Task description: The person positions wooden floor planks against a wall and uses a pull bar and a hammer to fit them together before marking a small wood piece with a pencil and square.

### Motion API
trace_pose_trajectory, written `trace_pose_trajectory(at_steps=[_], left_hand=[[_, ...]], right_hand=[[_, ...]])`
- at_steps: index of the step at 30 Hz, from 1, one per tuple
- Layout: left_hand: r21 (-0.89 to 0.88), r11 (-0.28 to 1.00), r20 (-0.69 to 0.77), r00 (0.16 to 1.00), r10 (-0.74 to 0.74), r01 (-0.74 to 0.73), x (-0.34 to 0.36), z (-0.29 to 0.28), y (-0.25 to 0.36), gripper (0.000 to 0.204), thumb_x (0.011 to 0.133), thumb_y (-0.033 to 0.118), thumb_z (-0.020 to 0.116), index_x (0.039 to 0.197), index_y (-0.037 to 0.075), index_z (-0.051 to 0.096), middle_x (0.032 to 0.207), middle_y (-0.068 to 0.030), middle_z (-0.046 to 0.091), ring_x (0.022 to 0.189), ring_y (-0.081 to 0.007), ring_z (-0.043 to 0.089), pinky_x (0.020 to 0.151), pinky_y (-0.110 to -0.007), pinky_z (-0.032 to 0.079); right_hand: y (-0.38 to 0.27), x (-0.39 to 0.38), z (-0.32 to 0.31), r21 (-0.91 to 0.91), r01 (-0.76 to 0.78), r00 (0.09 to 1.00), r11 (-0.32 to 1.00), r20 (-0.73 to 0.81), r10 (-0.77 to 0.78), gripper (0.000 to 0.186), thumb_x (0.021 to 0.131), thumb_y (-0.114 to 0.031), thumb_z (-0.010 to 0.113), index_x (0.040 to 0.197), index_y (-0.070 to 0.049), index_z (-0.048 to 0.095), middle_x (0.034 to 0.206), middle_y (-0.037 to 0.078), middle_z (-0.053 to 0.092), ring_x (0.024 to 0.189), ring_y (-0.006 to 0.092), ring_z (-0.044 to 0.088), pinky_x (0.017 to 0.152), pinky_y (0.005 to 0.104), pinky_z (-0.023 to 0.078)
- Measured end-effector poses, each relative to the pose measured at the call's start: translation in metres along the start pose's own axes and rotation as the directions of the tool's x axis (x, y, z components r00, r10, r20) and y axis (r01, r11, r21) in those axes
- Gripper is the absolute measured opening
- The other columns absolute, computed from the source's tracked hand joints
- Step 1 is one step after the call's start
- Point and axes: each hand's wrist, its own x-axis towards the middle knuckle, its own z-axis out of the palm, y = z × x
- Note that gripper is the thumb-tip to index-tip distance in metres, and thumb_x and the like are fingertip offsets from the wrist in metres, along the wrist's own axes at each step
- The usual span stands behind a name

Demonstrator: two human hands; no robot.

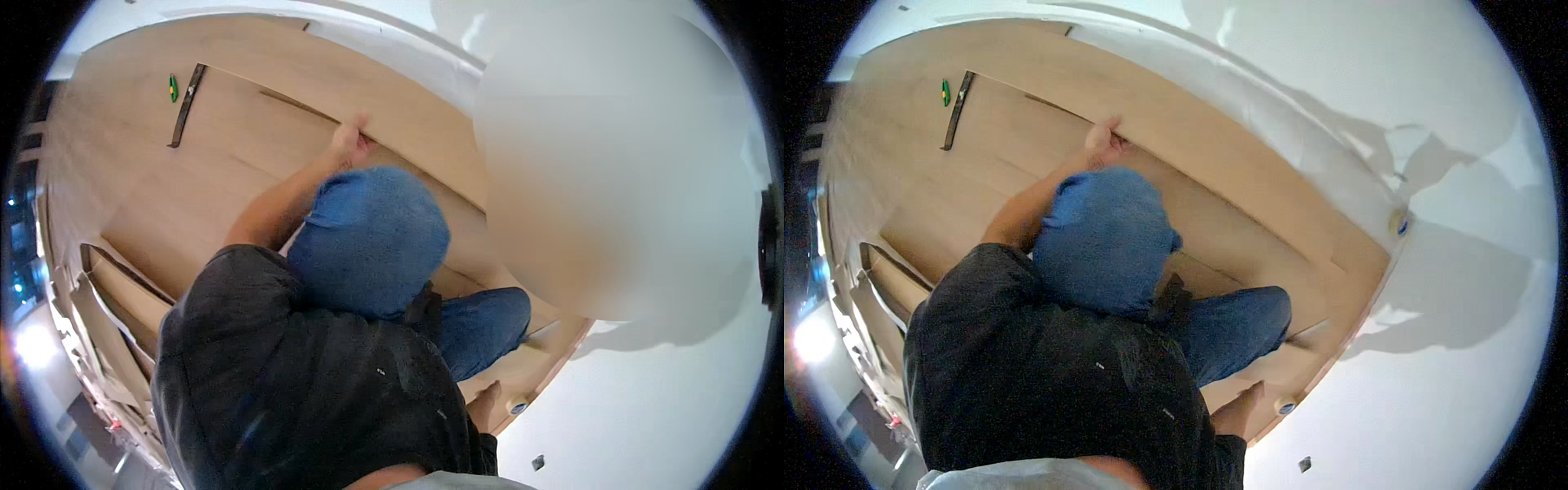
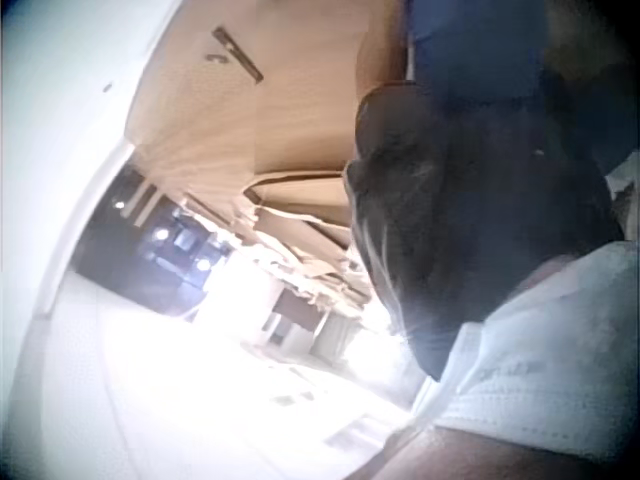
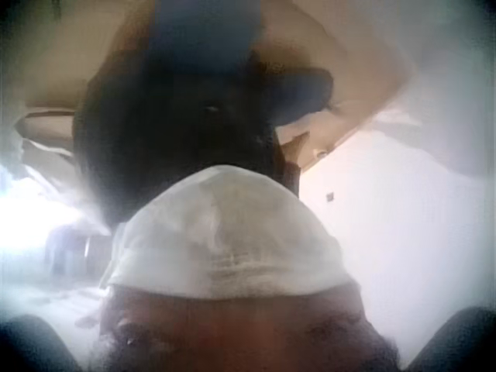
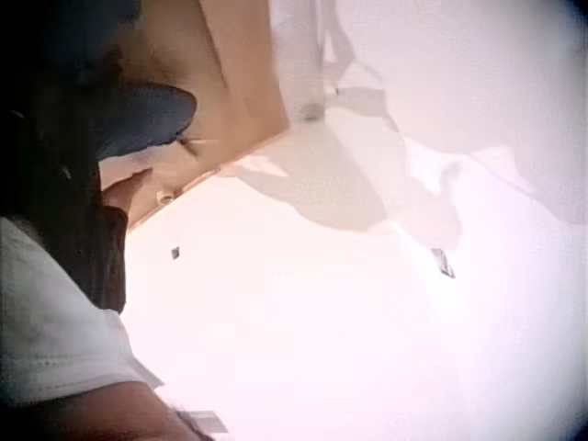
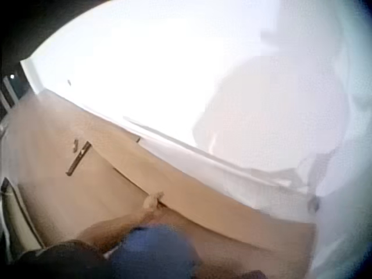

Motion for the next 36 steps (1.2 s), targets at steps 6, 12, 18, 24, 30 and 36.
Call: trace_pose_trajectory(at_steps=[6,12,18,24,30,36], left_hand=[[-0.040,0.993,0.215,0.971,-0.104,0.115,0.004,0.056,-0.043,0.033,0.107,0.023,0.058,0.133,0.004,0.056,0.126,-0.0100,0.069,0.113,-0.0252,0.068,0.095,-0.043,0.059],[-0.082,0.969,0.240,0.948,-0.208,0.233,0.053,0.073,-0.065,0.036,0.108,0.024,0.055,0.135,0.000,0.054,0.129,-0.0132,0.068,0.116,-0.0253,0.068,0.101,-0.041,0.058],[-0.163,0.949,0.332,0.921,-0.205,0.270,0.051,0.080,-0.108,0.043,0.107,0.024,0.057,0.141,-0.001,0.050,0.137,-0.0147,0.064,0.122,-0.0275,0.065,0.104,-0.045,0.056],[-0.129,0.931,0.375,0.886,-0.274,0.343,0.024,0.063,-0.094,0.055,0.106,0.033,0.060,0.149,0.003,0.044,0.143,-0.0123,0.059,0.129,-0.0241,0.059,0.112,-0.043,0.048],[0.325,0.945,0.157,0.988,-0.007,-0.045,0.012,0.022,-0.045,0.056,0.109,0.043,0.052,0.136,-0.006,0.054,0.127,-0.0159,0.068,0.112,-0.0224,0.068,0.095,-0.037,0.057],[0.727,0.681,0.175,0.983,-0.056,-0.091,0.016,0.024,-0.034,0.055,0.109,0.042,0.050,0.114,-0.010,0.068,0.092,-0.0145,0.077,0.079,-0.0218,0.076,0.069,-0.035,0.062]], right_hand=[[-0.273,-0.196,0.191,-0.662,0.725,0.474,0.190,0.279,-0.835,0.052,0.105,-0.033,0.053,0.135,0.010,0.059,0.135,0.030,0.063,0.128,0.0424,0.059,0.108,0.0463,0.045],[-0.409,-0.324,0.540,-0.315,0.812,-0.066,-0.491,0.787,-0.614,0.047,0.100,-0.022,0.064,0.139,0.004,0.056,0.147,0.028,0.051,0.139,0.0421,0.047,0.116,0.0497,0.038],[-0.427,-0.342,0.725,-0.080,0.801,-0.007,-0.593,0.990,-0.143,0.060,0.101,-0.050,0.059,0.128,0.004,0.063,0.117,0.027,0.070,0.111,0.0442,0.066,0.099,0.0494,0.050],[-0.396,-0.351,0.721,-0.187,0.681,0.102,-0.708,0.982,-0.160,0.061,0.103,-0.053,0.056,0.101,0.006,0.071,0.094,0.028,0.072,0.094,0.0436,0.069,0.082,0.0485,0.051],[-0.407,-0.306,0.659,-0.156,0.587,-0.117,-0.794,0.955,-0.273,0.062,0.099,-0.058,0.056,0.090,0.002,0.067,0.083,0.028,0.069,0.083,0.0498,0.066,0.077,0.0581,0.051],[-0.424,-0.265,0.631,-0.193,0.538,-0.190,-0.820,0.920,-0.342,0.058,0.097,-0.057,0.059,0.090,0.000,0.069,0.081,0.026,0.070,0.077,0.0484,0.067,0.071,0.0568,0.053]])
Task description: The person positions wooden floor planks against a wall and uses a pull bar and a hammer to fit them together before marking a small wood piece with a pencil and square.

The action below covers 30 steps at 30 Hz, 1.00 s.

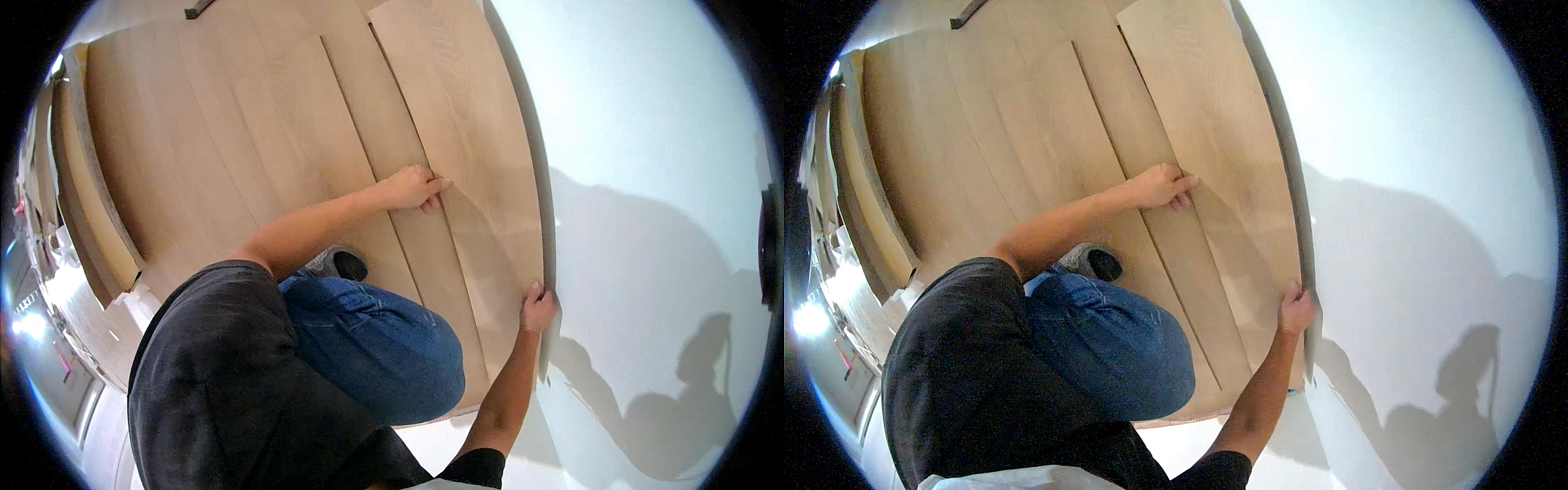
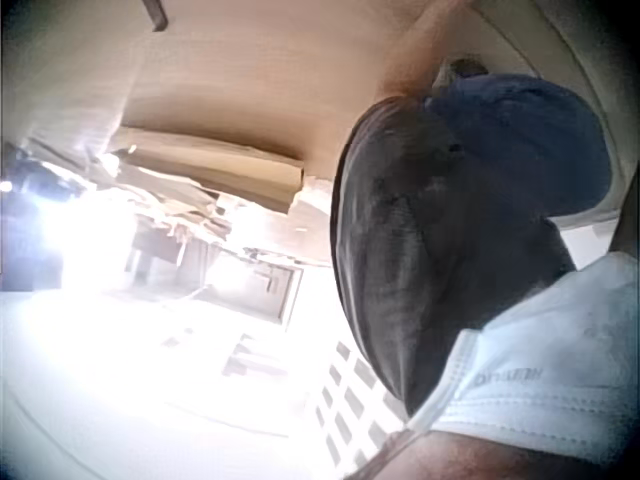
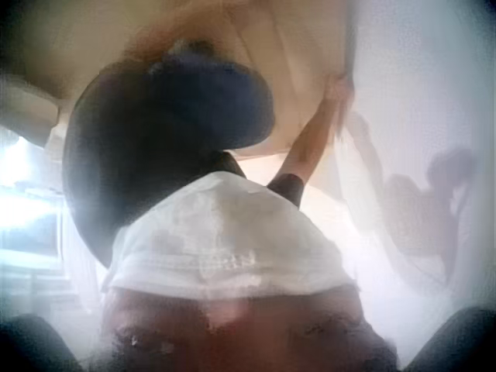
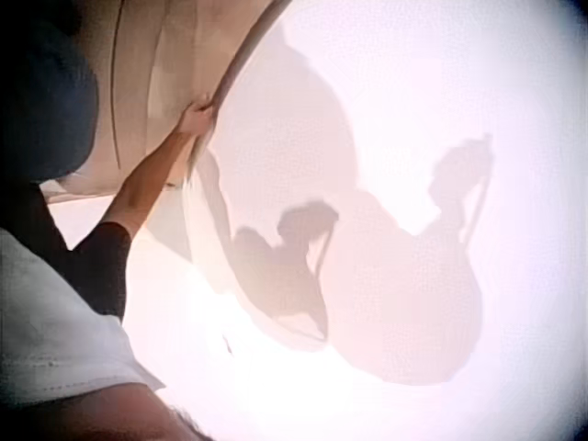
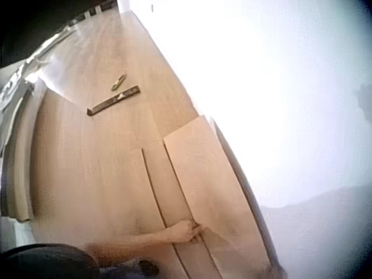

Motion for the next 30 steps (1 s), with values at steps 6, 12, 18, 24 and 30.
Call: trace_pose_trajectory(at_steps=[6,12,18,24,30], left_hand=[[0.026,0.999,0.081,0.996,0.020,-0.023,0.010,0.009,-0.014,0.054,0.111,0.040,0.046,0.111,-0.009,0.068,0.090,-0.0148,0.077,0.074,-0.0207,0.075,0.064,-0.034,0.061],[0.025,1.000,0.096,0.995,-0.017,0.015,0.018,0.011,-0.022,0.053,0.112,0.040,0.044,0.111,-0.007,0.068,0.089,-0.0140,0.077,0.075,-0.0206,0.075,0.064,-0.034,0.061],[0.041,0.999,0.101,0.995,-0.013,0.009,0.009,0.008,-0.015,0.055,0.112,0.041,0.044,0.109,-0.008,0.068,0.090,-0.0148,0.076,0.076,-0.0209,0.076,0.066,-0.034,0.063],[0.008,1.000,0.105,0.994,-0.026,0.025,0.005,0.006,-0.006,0.056,0.111,0.041,0.044,0.109,-0.009,0.068,0.091,-0.0162,0.076,0.075,-0.0217,0.076,0.067,-0.035,0.063],[0.330,0.944,0.127,0.991,-0.036,-0.008,0.003,0.008,0.012,0.049,0.111,0.037,0.045,0.107,-0.004,0.072,0.091,-0.0150,0.076,0.082,-0.0276,0.076,0.074,-0.042,0.061]], right_hand=[[0.014,-0.007,0.002,-0.032,-0.013,1.000,0.999,0.014,0.013,0.057,0.097,-0.057,0.058,0.103,-0.002,0.071,0.086,0.027,0.072,0.079,0.0479,0.069,0.071,0.0576,0.054],[0.016,-0.001,-0.001,-0.042,0.023,0.998,0.999,0.054,-0.020,0.060,0.100,-0.057,0.056,0.090,0.002,0.064,0.083,0.028,0.068,0.079,0.0509,0.065,0.070,0.0566,0.051],[0.015,0.003,-0.003,-0.059,0.052,0.998,0.997,0.042,-0.049,0.059,0.100,-0.055,0.057,0.085,0.002,0.062,0.078,0.027,0.067,0.076,0.0506,0.064,0.068,0.0570,0.050],[0.017,0.008,-0.001,-0.032,0.085,0.996,0.996,-0.004,-0.085,0.060,0.100,-0.056,0.055,0.087,0.003,0.062,0.076,0.028,0.066,0.074,0.0504,0.065,0.068,0.0571,0.051],[0.025,0.001,0.002,-0.079,0.078,0.997,0.994,0.012,-0.077,0.063,0.099,-0.058,0.056,0.093,0.004,0.066,0.078,0.028,0.067,0.075,0.0505,0.066,0.069,0.0572,0.052]])
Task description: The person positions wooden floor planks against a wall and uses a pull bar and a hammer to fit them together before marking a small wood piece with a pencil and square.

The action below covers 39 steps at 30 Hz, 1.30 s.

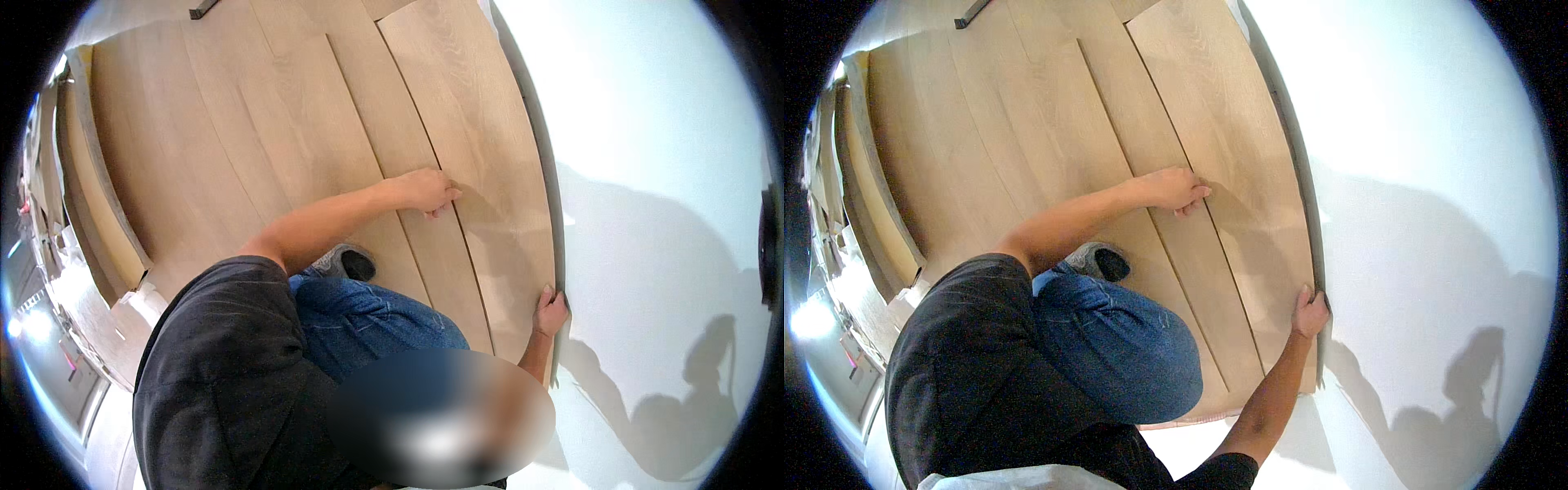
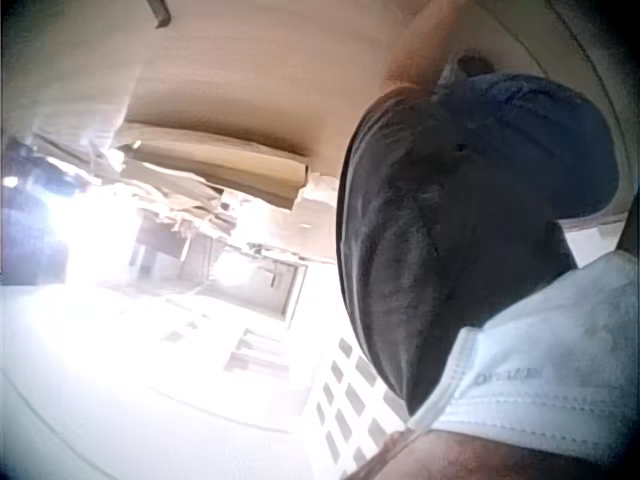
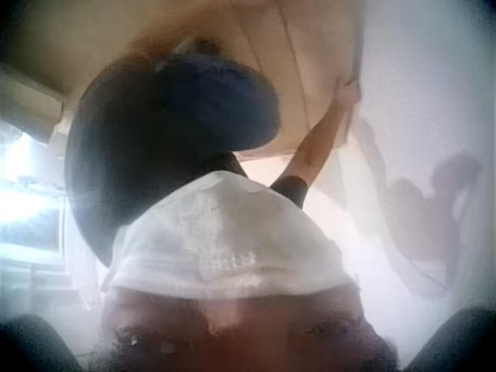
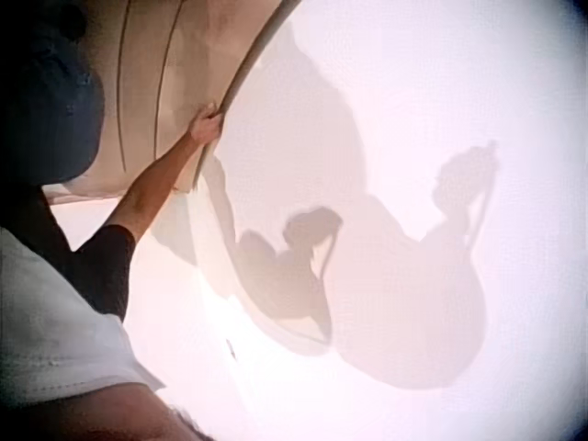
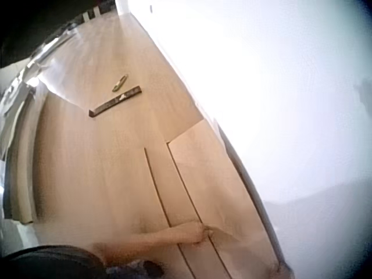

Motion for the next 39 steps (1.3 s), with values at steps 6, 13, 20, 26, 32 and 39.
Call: trace_pose_trajectory(at_steps=[6,13,20,26,32,39], left_hand=[[0.529,0.846,-0.214,0.954,0.209,-0.067,0.003,0.003,0.051,0.033,0.107,0.033,0.052,0.116,0.009,0.072,0.096,-0.0147,0.073,0.093,-0.0323,0.072,0.081,-0.046,0.059],[0.918,0.213,-0.126,0.265,0.956,-0.333,0.053,-0.032,0.094,0.028,0.104,0.041,0.058,0.113,0.015,0.063,0.119,-0.0048,0.065,0.128,-0.0222,0.053,0.119,-0.050,0.032],[0.894,0.219,-0.053,0.393,0.918,-0.390,0.078,-0.041,0.100,0.029,0.105,0.043,0.054,0.103,0.017,0.067,0.104,-0.0009,0.062,0.113,-0.0217,0.053,0.121,-0.046,0.028],[0.889,0.255,-0.073,0.433,0.899,-0.379,0.082,-0.037,0.108,0.029,0.106,0.041,0.053,0.104,0.016,0.068,0.102,0.0003,0.062,0.110,-0.0185,0.052,0.115,-0.045,0.032],[0.900,0.210,-0.041,0.405,0.914,-0.383,0.088,-0.031,0.101,0.031,0.106,0.041,0.053,0.101,0.015,0.069,0.099,-0.0002,0.061,0.107,-0.0198,0.053,0.112,-0.045,0.034],[0.897,0.249,-0.045,0.487,0.872,-0.364,0.088,-0.039,0.104,0.032,0.107,0.041,0.051,0.104,0.015,0.069,0.106,-0.0018,0.063,0.115,-0.0220,0.053,0.115,-0.047,0.033]], right_hand=[[0.012,-0.018,0.016,0.076,-0.037,0.999,0.996,-0.018,0.038,0.059,0.099,-0.056,0.059,0.086,0.001,0.064,0.077,0.026,0.068,0.072,0.0463,0.067,0.067,0.0540,0.053],[0.014,-0.022,0.024,0.183,-0.117,0.993,0.976,0.026,0.115,0.053,0.096,-0.054,0.062,0.092,-0.002,0.069,0.080,0.025,0.071,0.077,0.0481,0.068,0.070,0.0560,0.055],[0.009,-0.015,0.016,0.184,-0.003,0.999,0.983,-0.044,0.011,0.050,0.098,-0.050,0.062,0.100,-0.001,0.072,0.082,0.028,0.070,0.077,0.0502,0.068,0.069,0.0552,0.055],[0.016,-0.010,0.014,0.085,0.030,0.998,0.996,-0.062,-0.024,0.050,0.099,-0.049,0.061,0.095,0.000,0.070,0.079,0.027,0.068,0.073,0.0491,0.065,0.068,0.0547,0.054],[0.012,-0.014,0.013,0.187,0.048,0.996,0.981,-0.082,-0.033,0.053,0.101,-0.049,0.059,0.085,0.000,0.068,0.076,0.025,0.067,0.070,0.0454,0.066,0.064,0.0524,0.053],[0.003,-0.006,0.011,0.179,-0.035,0.999,0.983,0.002,0.036,0.056,0.101,-0.051,0.057,0.093,0.002,0.070,0.080,0.026,0.068,0.073,0.0445,0.067,0.067,0.0536,0.053]])
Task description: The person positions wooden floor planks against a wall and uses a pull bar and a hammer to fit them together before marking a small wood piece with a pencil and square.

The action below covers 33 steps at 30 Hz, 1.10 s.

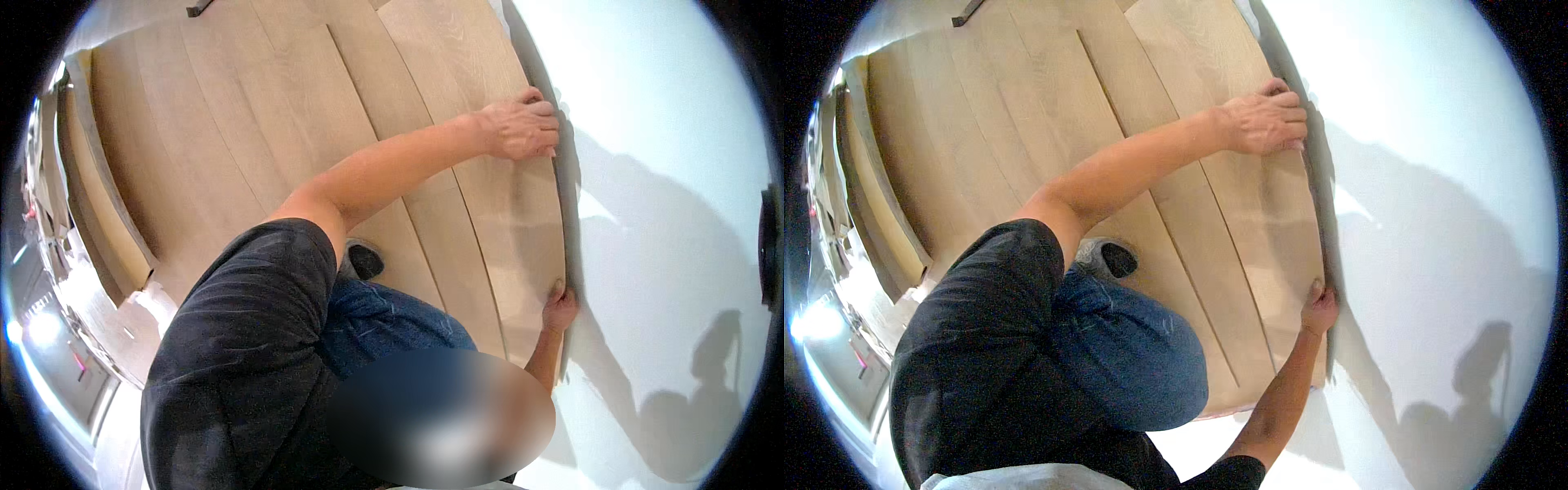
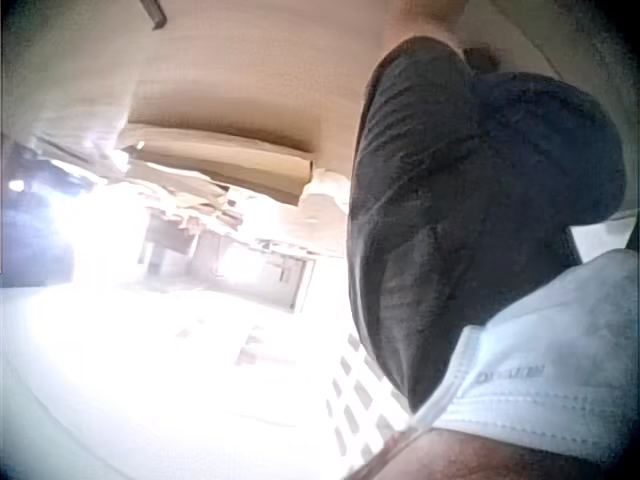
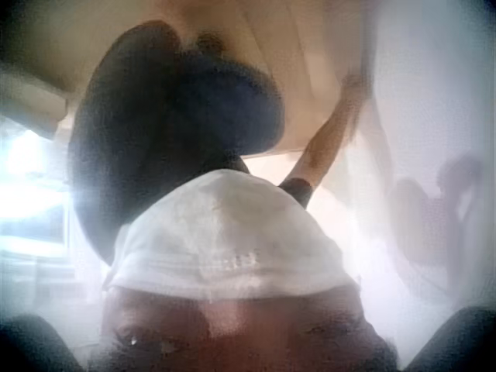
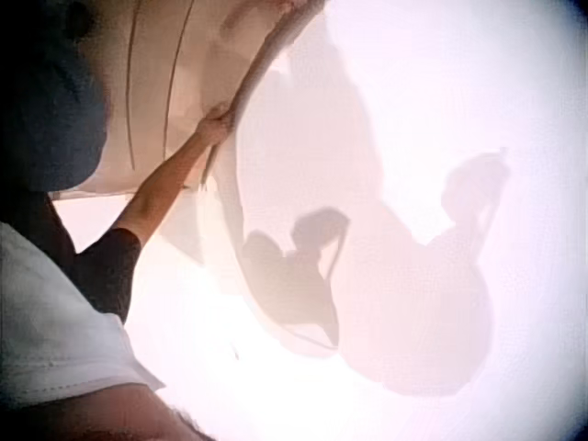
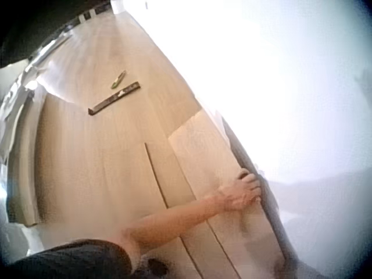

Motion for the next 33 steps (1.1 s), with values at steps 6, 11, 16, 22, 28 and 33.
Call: trace_pose_trajectory(at_steps=[6,11,16,22,28,33], left_hand=[[0.256,0.967,-0.002,1.000,-0.014,0.014,-0.002,0.031,-0.007,0.029,0.105,0.037,0.054,0.126,0.026,0.070,0.135,-0.0066,0.061,0.135,-0.0299,0.050,0.120,-0.050,0.031],[-0.041,0.999,-0.058,0.998,0.022,-0.024,0.011,0.052,-0.033,0.020,0.094,0.020,0.066,0.110,0.014,0.077,0.123,-0.0164,0.062,0.118,-0.0407,0.050,0.103,-0.054,0.041],[0.058,0.998,0.141,0.990,-0.014,0.006,0.012,0.050,-0.029,0.038,0.100,0.032,0.063,0.132,0.012,0.068,0.141,-0.0171,0.056,0.135,-0.0404,0.044,0.114,-0.055,0.035],[0.441,0.883,0.209,0.975,0.075,-0.162,0.026,0.062,-0.030,0.044,0.102,0.046,0.059,0.137,0.020,0.068,0.140,-0.0091,0.064,0.132,-0.0277,0.055,0.115,-0.045,0.039],[0.480,0.801,0.273,0.929,0.251,-0.358,0.019,0.058,-0.052,0.048,0.108,0.046,0.048,0.149,0.022,0.057,0.148,-0.0167,0.056,0.138,-0.0352,0.051,0.118,-0.051,0.034],[0.673,0.728,0.395,0.896,-0.203,-0.132,0.026,0.051,-0.019,0.065,0.104,0.055,0.049,0.155,0.015,0.047,0.159,-0.0116,0.046,0.146,-0.0339,0.042,0.115,-0.058,0.036]], right_hand=[[-0.003,-0.004,0.011,-0.044,-0.088,0.996,0.995,-0.020,0.087,0.045,0.100,-0.045,0.059,0.118,-0.004,0.070,0.103,0.022,0.074,0.092,0.0432,0.071,0.078,0.0510,0.058],[0.051,-0.039,0.027,-0.075,-0.063,0.998,0.995,0.000,0.063,0.050,0.103,-0.046,0.056,0.135,-0.009,0.064,0.138,0.022,0.063,0.127,0.0404,0.059,0.109,0.0489,0.047],[0.105,-0.098,0.014,-0.174,-0.158,0.987,0.972,-0.021,0.157,0.051,0.102,-0.046,0.057,0.132,-0.004,0.062,0.134,0.019,0.065,0.122,0.0393,0.061,0.104,0.0503,0.049],[0.100,-0.116,0.008,-0.195,-0.381,0.884,0.904,0.208,0.418,0.067,0.102,-0.056,0.051,0.143,-0.004,0.054,0.140,0.018,0.062,0.132,0.0386,0.055,0.112,0.0548,0.041],[0.097,-0.113,0.035,-0.160,-0.401,0.916,0.902,-0.063,0.396,0.053,0.103,-0.051,0.053,0.132,-0.007,0.064,0.133,0.015,0.066,0.129,0.0346,0.059,0.111,0.0512,0.043],[0.067,-0.102,0.050,-0.159,-0.476,0.879,0.865,-0.125,0.460,0.057,0.107,-0.050,0.047,0.147,-0.010,0.055,0.152,0.013,0.053,0.144,0.0320,0.046,0.121,0.0473,0.036]])
